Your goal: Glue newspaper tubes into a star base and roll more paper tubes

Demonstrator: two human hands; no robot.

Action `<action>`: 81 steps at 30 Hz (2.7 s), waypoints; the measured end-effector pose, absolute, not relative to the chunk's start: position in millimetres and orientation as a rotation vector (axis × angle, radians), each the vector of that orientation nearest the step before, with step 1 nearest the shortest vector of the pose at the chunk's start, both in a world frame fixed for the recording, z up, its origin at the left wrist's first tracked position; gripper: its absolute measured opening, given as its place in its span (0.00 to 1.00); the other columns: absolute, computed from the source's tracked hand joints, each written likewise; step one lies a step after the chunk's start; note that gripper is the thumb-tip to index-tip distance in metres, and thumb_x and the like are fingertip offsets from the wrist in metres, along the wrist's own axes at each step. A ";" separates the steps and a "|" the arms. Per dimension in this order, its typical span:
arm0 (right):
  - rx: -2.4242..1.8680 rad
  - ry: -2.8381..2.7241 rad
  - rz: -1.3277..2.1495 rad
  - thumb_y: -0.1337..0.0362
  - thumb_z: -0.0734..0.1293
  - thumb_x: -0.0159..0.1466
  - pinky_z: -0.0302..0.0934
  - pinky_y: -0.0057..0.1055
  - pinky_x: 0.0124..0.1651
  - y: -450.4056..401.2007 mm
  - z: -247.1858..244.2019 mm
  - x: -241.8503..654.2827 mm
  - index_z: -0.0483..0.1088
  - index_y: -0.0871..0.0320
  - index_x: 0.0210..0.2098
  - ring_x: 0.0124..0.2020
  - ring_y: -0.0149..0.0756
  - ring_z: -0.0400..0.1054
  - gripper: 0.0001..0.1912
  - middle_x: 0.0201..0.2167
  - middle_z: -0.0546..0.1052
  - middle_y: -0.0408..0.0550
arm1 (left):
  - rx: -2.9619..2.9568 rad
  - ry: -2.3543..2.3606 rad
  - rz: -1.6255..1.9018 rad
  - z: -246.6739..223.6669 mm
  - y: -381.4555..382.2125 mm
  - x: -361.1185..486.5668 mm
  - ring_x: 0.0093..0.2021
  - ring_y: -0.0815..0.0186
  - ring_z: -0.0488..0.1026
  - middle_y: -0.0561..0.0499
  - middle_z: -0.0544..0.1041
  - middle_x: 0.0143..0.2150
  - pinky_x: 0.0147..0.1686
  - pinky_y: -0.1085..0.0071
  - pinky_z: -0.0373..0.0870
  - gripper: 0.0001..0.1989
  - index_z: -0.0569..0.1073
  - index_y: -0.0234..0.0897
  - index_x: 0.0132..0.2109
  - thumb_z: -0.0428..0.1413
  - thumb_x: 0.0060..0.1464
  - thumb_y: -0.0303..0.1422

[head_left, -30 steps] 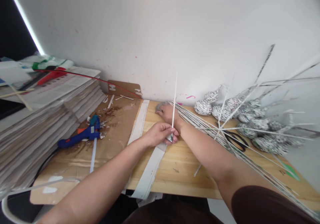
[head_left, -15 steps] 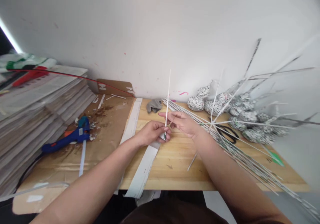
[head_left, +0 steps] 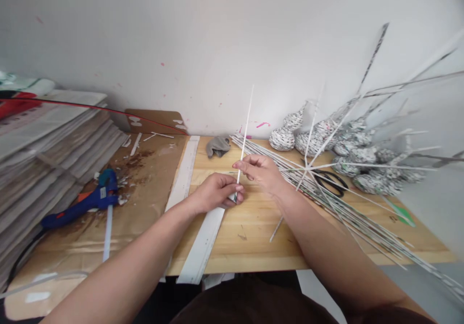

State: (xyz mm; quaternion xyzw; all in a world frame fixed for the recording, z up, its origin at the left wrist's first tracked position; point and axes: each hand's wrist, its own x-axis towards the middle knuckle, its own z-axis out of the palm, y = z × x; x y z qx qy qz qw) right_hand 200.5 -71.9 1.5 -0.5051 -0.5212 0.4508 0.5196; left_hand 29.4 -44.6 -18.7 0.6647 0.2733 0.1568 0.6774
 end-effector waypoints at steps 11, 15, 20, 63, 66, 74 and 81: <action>-1.126 -1.027 1.289 0.53 0.76 0.48 0.44 0.24 0.20 -71.1 3.0 204.9 0.71 0.60 0.20 0.20 0.22 0.53 0.17 0.25 0.73 0.44 | 1.449 0.522 0.268 -17.1 -47.6 27.9 0.35 0.65 0.76 0.43 0.79 0.36 0.35 0.68 0.75 0.18 0.76 0.30 0.39 0.56 0.56 0.43; -1.075 -1.143 1.366 0.52 0.74 0.53 0.47 0.24 0.21 -71.5 4.5 210.2 0.77 0.59 0.30 0.23 0.24 0.58 0.15 0.28 0.74 0.46 | 1.453 0.530 0.274 -14.8 -49.3 28.0 0.33 0.65 0.76 0.43 0.79 0.34 0.32 0.70 0.74 0.18 0.77 0.31 0.38 0.57 0.55 0.44; -1.118 -1.108 1.305 0.56 0.77 0.49 0.43 0.24 0.19 -72.3 7.3 212.0 0.72 0.60 0.21 0.20 0.23 0.54 0.15 0.19 0.67 0.40 | 1.450 0.516 0.262 -13.0 -50.6 27.5 0.35 0.64 0.76 0.43 0.79 0.36 0.34 0.68 0.75 0.17 0.77 0.31 0.39 0.56 0.56 0.43; -1.150 -1.471 1.324 0.51 0.71 0.56 0.50 0.25 0.23 -75.6 12.1 217.8 0.76 0.59 0.33 0.24 0.26 0.59 0.16 0.25 0.71 0.43 | 1.420 0.499 0.270 -14.3 -49.3 26.8 0.34 0.63 0.77 0.44 0.79 0.35 0.33 0.68 0.74 0.17 0.77 0.32 0.38 0.56 0.56 0.44; -1.220 -1.377 1.161 0.53 0.75 0.52 0.47 0.25 0.23 -75.5 13.1 217.4 0.74 0.59 0.24 0.21 0.24 0.53 0.15 0.19 0.65 0.38 | 1.414 0.476 0.243 -14.0 -49.9 26.7 0.35 0.63 0.77 0.43 0.79 0.35 0.32 0.69 0.74 0.17 0.77 0.32 0.40 0.57 0.55 0.43; -1.215 -1.490 1.233 0.52 0.72 0.55 0.49 0.26 0.25 -78.1 16.2 216.8 0.77 0.58 0.29 0.24 0.27 0.57 0.15 0.22 0.69 0.41 | 1.424 0.488 0.249 -14.8 -48.5 26.7 0.34 0.63 0.77 0.43 0.79 0.35 0.32 0.69 0.74 0.17 0.76 0.31 0.39 0.57 0.56 0.43; -1.194 -1.422 1.198 0.52 0.72 0.56 0.53 0.26 0.26 -78.6 16.6 217.6 0.75 0.57 0.39 0.22 0.26 0.58 0.17 0.20 0.66 0.38 | 1.446 0.495 0.243 -12.2 -49.8 26.7 0.34 0.64 0.76 0.44 0.79 0.35 0.33 0.69 0.74 0.16 0.77 0.32 0.40 0.56 0.56 0.42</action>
